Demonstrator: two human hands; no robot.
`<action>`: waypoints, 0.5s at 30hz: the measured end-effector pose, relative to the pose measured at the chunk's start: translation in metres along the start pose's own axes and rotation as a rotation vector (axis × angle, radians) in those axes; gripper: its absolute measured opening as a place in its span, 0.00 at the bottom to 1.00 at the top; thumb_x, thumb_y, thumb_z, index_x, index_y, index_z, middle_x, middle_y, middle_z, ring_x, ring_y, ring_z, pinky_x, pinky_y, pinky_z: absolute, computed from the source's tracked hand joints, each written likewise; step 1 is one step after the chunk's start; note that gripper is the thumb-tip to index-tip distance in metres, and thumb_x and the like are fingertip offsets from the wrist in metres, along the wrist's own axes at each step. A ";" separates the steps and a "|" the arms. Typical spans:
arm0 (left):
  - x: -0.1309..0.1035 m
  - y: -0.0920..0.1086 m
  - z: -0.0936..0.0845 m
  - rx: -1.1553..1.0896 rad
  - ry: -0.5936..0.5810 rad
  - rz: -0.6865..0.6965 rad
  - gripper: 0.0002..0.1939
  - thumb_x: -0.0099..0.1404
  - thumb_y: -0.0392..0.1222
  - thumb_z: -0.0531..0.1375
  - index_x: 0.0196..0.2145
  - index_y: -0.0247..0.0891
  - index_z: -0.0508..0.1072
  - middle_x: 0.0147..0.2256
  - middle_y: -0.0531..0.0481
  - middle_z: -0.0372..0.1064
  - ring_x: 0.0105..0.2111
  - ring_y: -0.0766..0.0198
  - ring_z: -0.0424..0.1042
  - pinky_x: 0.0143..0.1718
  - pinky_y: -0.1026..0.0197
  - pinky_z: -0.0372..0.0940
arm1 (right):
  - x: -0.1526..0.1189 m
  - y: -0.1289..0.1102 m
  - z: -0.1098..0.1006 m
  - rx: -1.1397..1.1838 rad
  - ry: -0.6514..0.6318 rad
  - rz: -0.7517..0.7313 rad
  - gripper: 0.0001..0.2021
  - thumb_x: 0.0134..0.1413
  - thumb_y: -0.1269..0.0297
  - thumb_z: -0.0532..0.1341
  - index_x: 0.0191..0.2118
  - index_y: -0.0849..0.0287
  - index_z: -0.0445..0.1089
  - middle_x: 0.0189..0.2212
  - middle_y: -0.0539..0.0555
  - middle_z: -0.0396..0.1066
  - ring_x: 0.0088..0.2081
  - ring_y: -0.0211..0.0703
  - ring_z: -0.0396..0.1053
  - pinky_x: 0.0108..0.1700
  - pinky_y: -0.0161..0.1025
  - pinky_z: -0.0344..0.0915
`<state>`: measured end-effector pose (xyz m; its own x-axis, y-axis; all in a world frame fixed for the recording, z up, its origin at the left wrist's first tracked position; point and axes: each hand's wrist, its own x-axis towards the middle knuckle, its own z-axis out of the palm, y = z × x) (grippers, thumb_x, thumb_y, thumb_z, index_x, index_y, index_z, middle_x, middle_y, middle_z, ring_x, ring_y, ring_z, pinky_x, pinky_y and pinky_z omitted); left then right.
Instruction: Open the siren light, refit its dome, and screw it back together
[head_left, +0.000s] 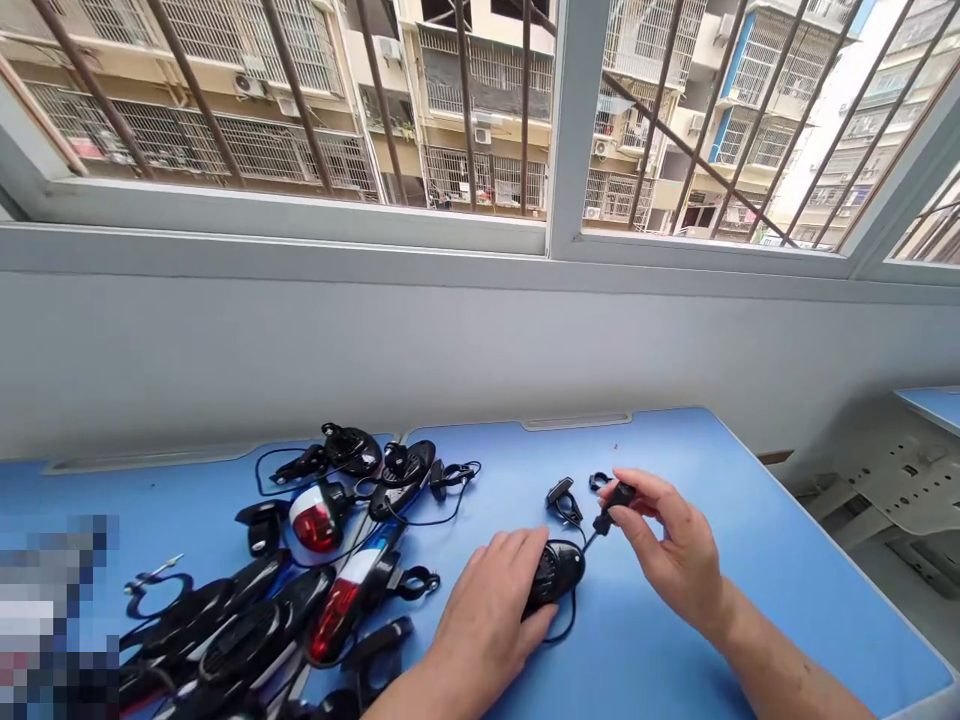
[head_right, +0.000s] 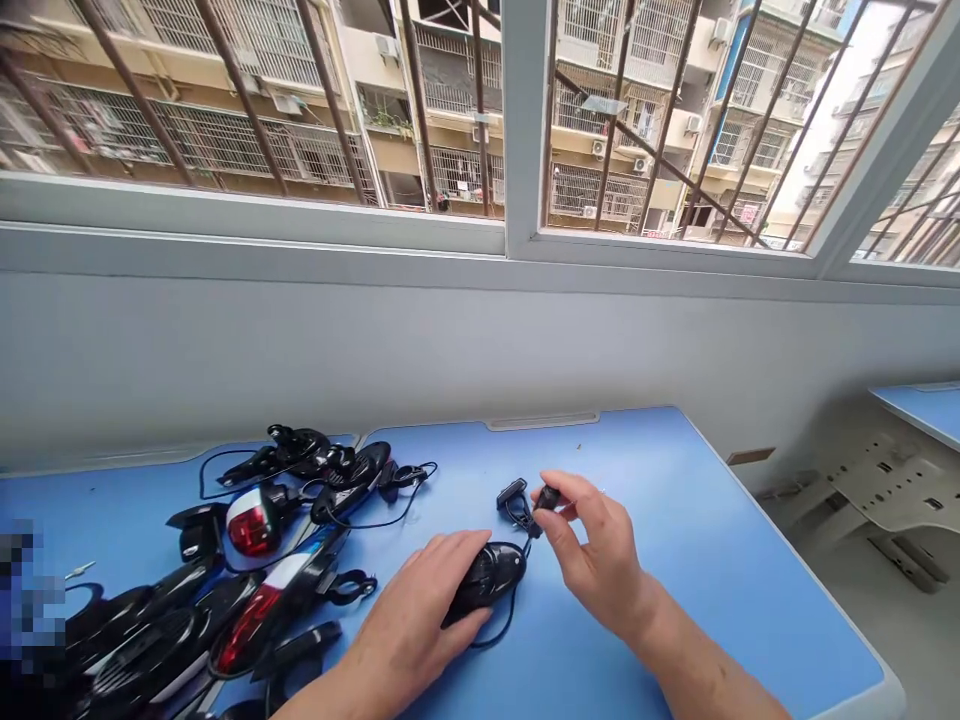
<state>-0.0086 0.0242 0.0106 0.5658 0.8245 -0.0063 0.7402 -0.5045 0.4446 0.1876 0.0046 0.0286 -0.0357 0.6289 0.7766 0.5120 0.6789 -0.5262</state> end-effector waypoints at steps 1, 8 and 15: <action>0.000 -0.001 0.000 -0.005 -0.009 0.001 0.25 0.54 0.33 0.59 0.51 0.38 0.64 0.49 0.43 0.67 0.47 0.49 0.64 0.47 0.49 0.60 | 0.000 -0.001 0.001 -0.007 -0.013 -0.004 0.12 0.65 0.67 0.54 0.53 0.55 0.62 0.36 0.54 0.73 0.35 0.41 0.73 0.33 0.38 0.75; 0.001 -0.003 0.002 -0.023 -0.010 0.005 0.18 0.54 0.32 0.58 0.44 0.41 0.67 0.46 0.45 0.68 0.45 0.50 0.65 0.44 0.50 0.61 | -0.003 -0.006 0.000 -0.004 -0.041 0.022 0.14 0.66 0.66 0.54 0.55 0.53 0.60 0.38 0.55 0.73 0.38 0.43 0.73 0.35 0.40 0.76; 0.001 -0.001 0.001 -0.017 0.003 0.005 0.15 0.54 0.32 0.56 0.41 0.42 0.66 0.42 0.48 0.69 0.42 0.53 0.65 0.41 0.54 0.61 | -0.003 -0.007 0.002 -0.043 -0.054 0.013 0.13 0.66 0.67 0.54 0.54 0.54 0.61 0.37 0.55 0.73 0.38 0.44 0.73 0.34 0.41 0.76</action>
<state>-0.0084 0.0251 0.0097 0.5682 0.8229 -0.0010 0.7309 -0.5040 0.4602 0.1828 -0.0013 0.0293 -0.0747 0.6577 0.7496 0.5494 0.6545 -0.5195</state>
